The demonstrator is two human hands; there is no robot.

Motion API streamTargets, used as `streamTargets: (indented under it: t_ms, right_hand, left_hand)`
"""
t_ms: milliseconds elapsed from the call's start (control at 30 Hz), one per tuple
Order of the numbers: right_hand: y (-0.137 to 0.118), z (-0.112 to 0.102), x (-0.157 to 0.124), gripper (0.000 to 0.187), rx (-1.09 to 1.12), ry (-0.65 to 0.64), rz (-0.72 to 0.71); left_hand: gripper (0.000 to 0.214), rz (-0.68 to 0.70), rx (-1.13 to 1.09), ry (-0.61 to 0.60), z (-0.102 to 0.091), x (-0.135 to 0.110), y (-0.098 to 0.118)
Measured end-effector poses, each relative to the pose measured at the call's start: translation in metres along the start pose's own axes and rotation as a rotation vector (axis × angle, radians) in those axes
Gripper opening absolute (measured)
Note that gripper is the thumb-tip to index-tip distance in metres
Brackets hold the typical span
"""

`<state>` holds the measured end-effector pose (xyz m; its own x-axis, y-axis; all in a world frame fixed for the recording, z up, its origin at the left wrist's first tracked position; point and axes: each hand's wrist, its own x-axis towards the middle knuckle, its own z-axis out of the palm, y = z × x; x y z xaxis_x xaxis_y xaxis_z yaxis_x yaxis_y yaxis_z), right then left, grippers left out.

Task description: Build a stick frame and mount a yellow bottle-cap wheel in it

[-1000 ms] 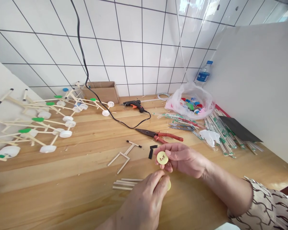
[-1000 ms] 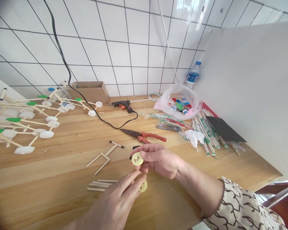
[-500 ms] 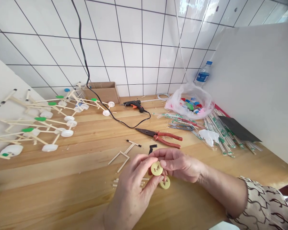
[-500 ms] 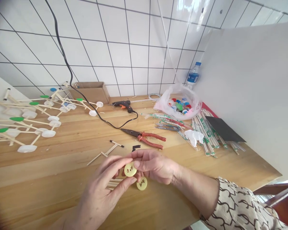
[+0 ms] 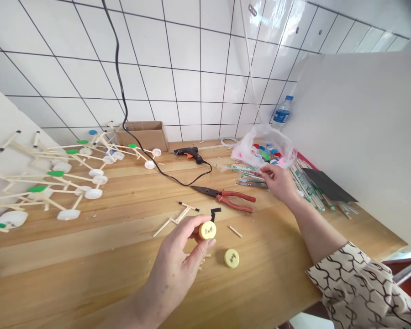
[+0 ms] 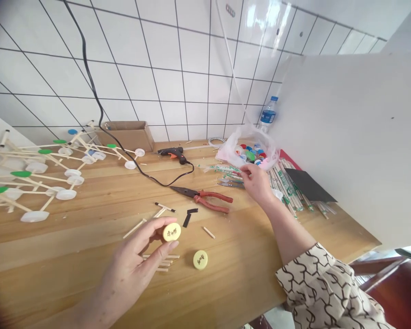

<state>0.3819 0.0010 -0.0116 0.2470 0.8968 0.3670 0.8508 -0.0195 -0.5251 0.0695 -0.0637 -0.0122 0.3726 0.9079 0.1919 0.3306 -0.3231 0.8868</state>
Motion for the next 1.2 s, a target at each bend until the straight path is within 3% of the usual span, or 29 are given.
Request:
streamTargets:
  t_ms: [100, 233, 400, 633, 967, 1200]
  right_hand:
    - [0.012, 0.011, 0.002, 0.015, -0.140, -0.076, -0.041]
    - [0.008, 0.019, -0.002, 0.021, -0.296, -0.182, -0.118]
    - [-0.004, 0.016, -0.006, 0.028, -0.435, -0.213, -0.168]
    - [-0.009, 0.017, -0.007, 0.022, -0.514, -0.253, -0.171]
    - [-0.013, 0.020, -0.012, 0.012, -0.407, -0.247, -0.205]
    - [-0.032, 0.006, -0.019, 0.005, -0.161, -0.062, -0.176]
  left_hand:
    - [0.022, -0.065, -0.087, -0.030, -0.004, 0.003, 0.001]
    - [0.023, -0.156, -0.211, -0.082, -0.008, 0.005, 0.004]
    - [0.028, -0.274, -0.391, -0.188, -0.012, 0.008, 0.005]
    - [0.029, -0.318, -0.534, -0.210, -0.015, 0.008, 0.001]
    - [0.030, -0.308, -0.483, -0.242, -0.017, 0.011, 0.001]
    - [0.036, -0.261, -0.427, -0.259, -0.019, 0.011, -0.004]
